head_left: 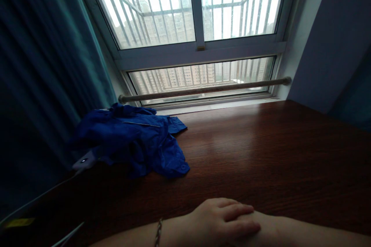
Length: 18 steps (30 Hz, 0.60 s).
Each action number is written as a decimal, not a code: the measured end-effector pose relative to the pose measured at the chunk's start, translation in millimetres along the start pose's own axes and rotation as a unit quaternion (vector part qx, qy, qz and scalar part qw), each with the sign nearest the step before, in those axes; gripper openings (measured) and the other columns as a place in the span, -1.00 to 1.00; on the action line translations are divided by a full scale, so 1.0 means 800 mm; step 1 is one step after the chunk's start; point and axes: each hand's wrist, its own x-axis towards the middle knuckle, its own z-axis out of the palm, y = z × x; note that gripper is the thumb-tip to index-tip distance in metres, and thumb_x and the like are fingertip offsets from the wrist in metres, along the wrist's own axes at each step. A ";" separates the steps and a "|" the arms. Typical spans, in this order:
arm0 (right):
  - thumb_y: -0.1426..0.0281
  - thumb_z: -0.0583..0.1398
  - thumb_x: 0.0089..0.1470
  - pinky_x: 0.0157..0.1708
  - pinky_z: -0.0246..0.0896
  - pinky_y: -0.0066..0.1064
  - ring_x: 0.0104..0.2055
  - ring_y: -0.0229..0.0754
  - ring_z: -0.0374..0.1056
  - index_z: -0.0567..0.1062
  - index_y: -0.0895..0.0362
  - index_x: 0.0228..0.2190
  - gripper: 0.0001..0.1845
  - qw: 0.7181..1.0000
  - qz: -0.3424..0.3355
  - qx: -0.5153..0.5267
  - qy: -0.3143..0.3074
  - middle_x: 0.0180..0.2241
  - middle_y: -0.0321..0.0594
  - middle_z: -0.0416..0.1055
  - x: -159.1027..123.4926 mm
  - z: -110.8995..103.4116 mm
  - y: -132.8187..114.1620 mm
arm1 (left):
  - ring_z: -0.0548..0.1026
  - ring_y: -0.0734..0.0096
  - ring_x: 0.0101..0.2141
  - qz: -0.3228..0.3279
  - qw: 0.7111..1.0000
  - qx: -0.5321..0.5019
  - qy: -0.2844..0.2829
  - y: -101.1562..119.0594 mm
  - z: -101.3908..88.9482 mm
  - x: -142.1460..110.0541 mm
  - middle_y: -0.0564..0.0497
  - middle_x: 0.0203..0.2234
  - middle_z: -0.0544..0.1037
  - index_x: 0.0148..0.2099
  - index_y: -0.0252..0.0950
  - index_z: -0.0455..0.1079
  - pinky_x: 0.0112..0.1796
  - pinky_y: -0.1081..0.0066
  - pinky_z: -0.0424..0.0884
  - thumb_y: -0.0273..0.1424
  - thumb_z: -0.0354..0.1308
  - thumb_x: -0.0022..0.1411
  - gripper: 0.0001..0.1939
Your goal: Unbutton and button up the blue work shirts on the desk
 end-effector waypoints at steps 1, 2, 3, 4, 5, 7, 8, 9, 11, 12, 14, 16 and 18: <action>0.30 0.06 0.08 -0.20 0.22 -0.20 -0.15 -0.17 0.26 0.29 0.18 -0.12 -0.67 1.000 0.000 0.000 0.000 -0.11 -0.15 0.25 0.000 0.001 0.000 | 0.22 0.39 0.02 0.003 1.000 0.001 0.001 0.001 0.000 0.000 -0.03 0.09 0.19 0.12 -0.23 0.04 0.01 0.45 0.19 -0.29 -0.14 0.23 -0.59; 0.29 0.06 0.08 -0.19 0.22 -0.20 -0.14 -0.16 0.25 0.30 0.17 -0.12 -0.67 1.000 -0.001 -0.001 0.000 -0.10 -0.15 0.25 0.000 0.001 0.001 | 0.21 0.38 0.03 0.004 1.000 0.003 0.003 0.001 -0.001 0.000 -0.02 0.09 0.19 0.12 -0.23 0.04 0.01 0.44 0.18 -0.30 -0.14 0.23 -0.59; 0.28 0.07 0.07 -0.16 0.21 -0.19 -0.12 -0.14 0.24 0.30 0.15 -0.11 -0.65 1.000 -0.001 -0.001 -0.001 -0.09 -0.15 0.25 0.001 0.002 0.001 | 0.20 0.38 0.03 0.005 1.000 0.006 0.003 0.001 -0.002 0.000 -0.01 0.09 0.19 0.13 -0.23 0.04 0.02 0.43 0.17 -0.32 -0.14 0.23 -0.59; 0.27 0.08 0.05 -0.13 0.19 -0.18 -0.09 -0.11 0.23 0.30 0.13 -0.09 -0.63 1.000 -0.002 -0.002 -0.002 -0.08 -0.14 0.25 0.001 0.002 0.001 | 0.19 0.38 0.04 0.006 1.000 0.011 0.003 0.001 -0.004 0.000 0.00 0.09 0.20 0.13 -0.23 0.03 0.03 0.41 0.15 -0.33 -0.15 0.23 -0.58; 0.25 0.10 0.03 -0.09 0.17 -0.17 -0.05 -0.08 0.20 0.29 0.12 -0.07 -0.59 1.000 -0.003 -0.003 -0.004 -0.06 -0.14 0.25 0.002 0.001 0.000 | 0.18 0.38 0.05 0.006 1.000 0.019 0.001 0.000 -0.006 0.000 0.02 0.09 0.20 0.14 -0.23 0.02 0.04 0.39 0.12 -0.35 -0.16 0.23 -0.58; 0.24 0.14 -0.03 0.00 0.10 -0.19 0.03 -0.01 0.13 0.23 0.13 0.01 -0.45 1.000 -0.008 -0.004 -0.012 -0.02 -0.09 0.22 0.004 -0.001 0.000 | 0.14 0.38 0.07 -0.008 0.999 0.048 -0.007 -0.005 -0.014 -0.001 0.04 0.09 0.20 0.16 -0.20 -0.02 0.07 0.32 0.06 -0.35 -0.17 0.23 -0.56; 0.24 0.16 -0.07 0.03 0.06 -0.19 0.07 0.02 0.08 0.17 0.17 0.05 -0.36 1.000 -0.007 -0.006 -0.008 0.02 -0.04 0.18 0.005 -0.003 0.000 | 0.11 0.35 0.09 -0.033 0.997 0.071 -0.008 -0.009 -0.019 -0.003 0.03 0.10 0.18 0.17 -0.19 -0.04 0.08 0.27 0.02 -0.33 -0.14 0.21 -0.53; 0.23 0.18 -0.10 0.06 0.01 -0.18 0.11 0.04 0.02 0.09 0.22 0.09 -0.25 1.000 -0.007 -0.010 0.007 0.07 0.03 0.10 0.005 -0.006 0.000 | 0.07 0.29 0.11 -0.078 0.992 0.104 -0.003 -0.016 -0.024 -0.005 0.00 0.12 0.14 0.18 -0.19 -0.06 0.08 0.21 0.00 -0.29 -0.10 0.19 -0.49; 0.21 0.20 -0.14 0.09 -0.07 -0.16 0.16 0.05 -0.11 -0.05 0.29 0.13 -0.11 0.997 -0.007 -0.026 0.069 0.14 0.11 -0.06 0.004 -0.010 0.004 | 0.00 0.10 0.13 -0.241 0.951 0.193 0.027 -0.033 -0.034 -0.013 -0.13 0.15 0.05 0.18 -0.24 -0.04 0.05 0.05 0.00 -0.21 -0.01 0.12 -0.40; 0.21 0.20 -0.13 0.11 -0.10 -0.16 0.18 0.03 -0.16 -0.09 0.30 0.14 -0.08 0.993 -0.009 -0.036 0.111 0.15 0.12 -0.11 0.003 -0.012 0.008 | -0.01 -0.03 0.12 -0.348 0.905 0.240 0.044 -0.045 -0.039 -0.018 -0.23 0.15 0.03 0.17 -0.31 0.00 0.00 -0.04 0.03 -0.18 0.01 0.10 -0.37; 0.22 0.16 -0.07 0.12 -0.12 -0.16 0.19 -0.04 -0.17 -0.11 0.25 0.14 -0.15 0.981 -0.012 -0.057 0.185 0.16 0.08 -0.11 0.001 -0.015 0.016 | 0.10 -0.22 0.05 -0.547 0.783 0.293 0.045 -0.069 -0.045 -0.031 -0.43 0.07 0.10 0.09 -0.49 0.13 -0.14 -0.15 0.13 -0.20 -0.02 0.12 -0.43; 0.25 0.11 0.00 0.11 -0.10 -0.17 0.17 -0.08 -0.12 -0.08 0.21 0.13 -0.26 0.970 -0.007 -0.074 0.233 0.14 0.05 -0.04 -0.001 -0.017 0.023 | 0.30 -0.15 -0.10 -0.645 0.716 0.266 -0.014 -0.091 -0.048 -0.044 -0.50 -0.10 0.29 -0.07 -0.60 0.27 -0.25 -0.03 0.26 -0.36 -0.09 0.18 -0.61; 0.27 0.09 0.02 0.11 -0.07 -0.18 0.16 -0.09 -0.07 -0.05 0.20 0.12 -0.31 0.961 -0.004 -0.091 0.263 0.11 0.03 0.01 -0.001 -0.019 0.028 | 0.40 0.07 -0.22 -0.635 0.738 0.219 -0.068 -0.103 -0.049 -0.051 -0.41 -0.24 0.39 -0.18 -0.60 0.32 -0.27 0.16 0.32 -0.58 -0.20 0.17 -0.70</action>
